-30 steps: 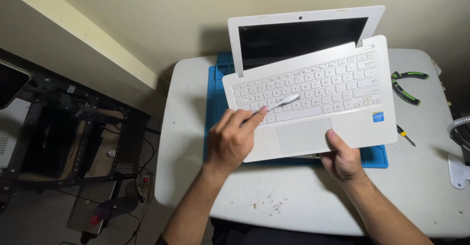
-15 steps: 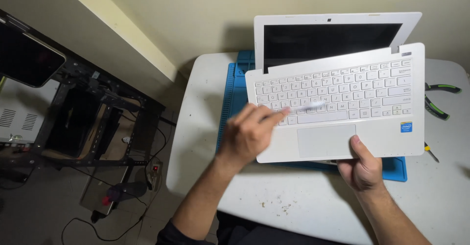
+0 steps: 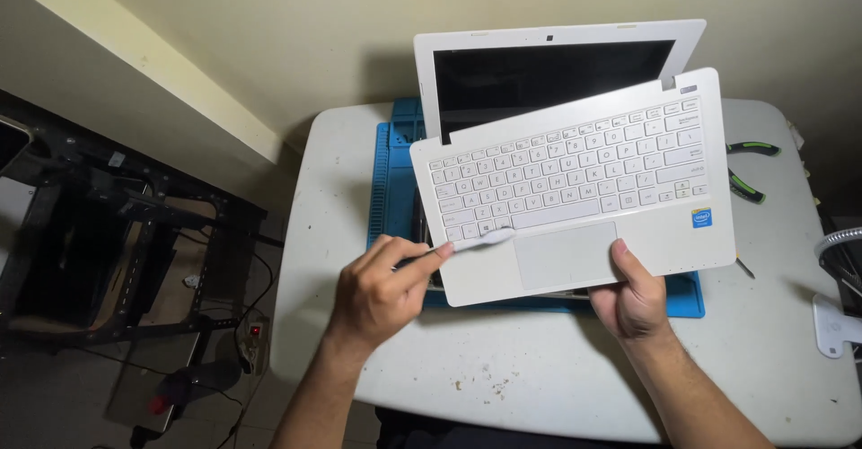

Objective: Cleaning a laptop keyboard with a brush and connecting internal ribbon cables to the motherboard.

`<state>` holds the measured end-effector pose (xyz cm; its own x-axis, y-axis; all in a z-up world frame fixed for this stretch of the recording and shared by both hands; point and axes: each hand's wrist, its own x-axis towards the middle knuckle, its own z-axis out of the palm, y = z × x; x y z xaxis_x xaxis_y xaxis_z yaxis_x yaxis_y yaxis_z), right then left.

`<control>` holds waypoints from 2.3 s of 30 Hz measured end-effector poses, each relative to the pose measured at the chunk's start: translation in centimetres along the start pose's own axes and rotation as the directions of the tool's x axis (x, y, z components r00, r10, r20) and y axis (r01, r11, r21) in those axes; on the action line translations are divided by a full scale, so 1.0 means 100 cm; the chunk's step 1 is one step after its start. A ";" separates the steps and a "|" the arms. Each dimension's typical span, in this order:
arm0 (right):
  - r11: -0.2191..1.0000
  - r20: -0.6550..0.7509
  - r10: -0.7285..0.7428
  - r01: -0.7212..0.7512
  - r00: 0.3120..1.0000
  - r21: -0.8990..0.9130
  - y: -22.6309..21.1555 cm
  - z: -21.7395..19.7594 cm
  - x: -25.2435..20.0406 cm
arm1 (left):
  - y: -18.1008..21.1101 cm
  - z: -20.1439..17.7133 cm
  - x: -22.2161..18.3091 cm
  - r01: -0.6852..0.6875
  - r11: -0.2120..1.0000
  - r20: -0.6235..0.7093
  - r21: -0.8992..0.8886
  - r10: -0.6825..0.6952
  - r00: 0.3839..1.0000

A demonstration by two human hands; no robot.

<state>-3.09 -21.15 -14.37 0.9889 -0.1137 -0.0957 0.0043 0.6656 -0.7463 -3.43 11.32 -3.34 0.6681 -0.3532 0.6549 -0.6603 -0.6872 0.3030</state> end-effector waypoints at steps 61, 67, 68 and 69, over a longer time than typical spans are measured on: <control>0.999 0.039 0.048 -0.049 0.998 0.010 0.014 -0.007 -0.012 | 0.009 0.021 0.047 -0.017 0.984 -0.063 0.175 0.029 0.998; 0.998 0.109 0.036 -0.030 0.993 -0.056 0.003 0.006 -0.011 | 0.013 0.042 0.059 -0.024 0.988 -0.029 0.149 0.029 0.999; 0.996 0.127 0.033 -0.022 0.991 -0.088 0.003 0.006 -0.011 | 0.015 0.044 0.062 -0.015 0.991 -0.027 0.131 0.018 0.999; 0.996 0.127 0.035 -0.024 0.991 -0.090 0.004 0.005 -0.013 | 0.019 0.045 0.066 -0.012 0.991 -0.027 0.131 0.015 1.000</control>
<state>-4.28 -20.38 -14.29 0.9993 0.0043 -0.0379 -0.0329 0.5994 -0.7998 1.31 4.83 -1.60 0.6482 -0.3464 0.6781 -0.6177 -0.7599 0.2023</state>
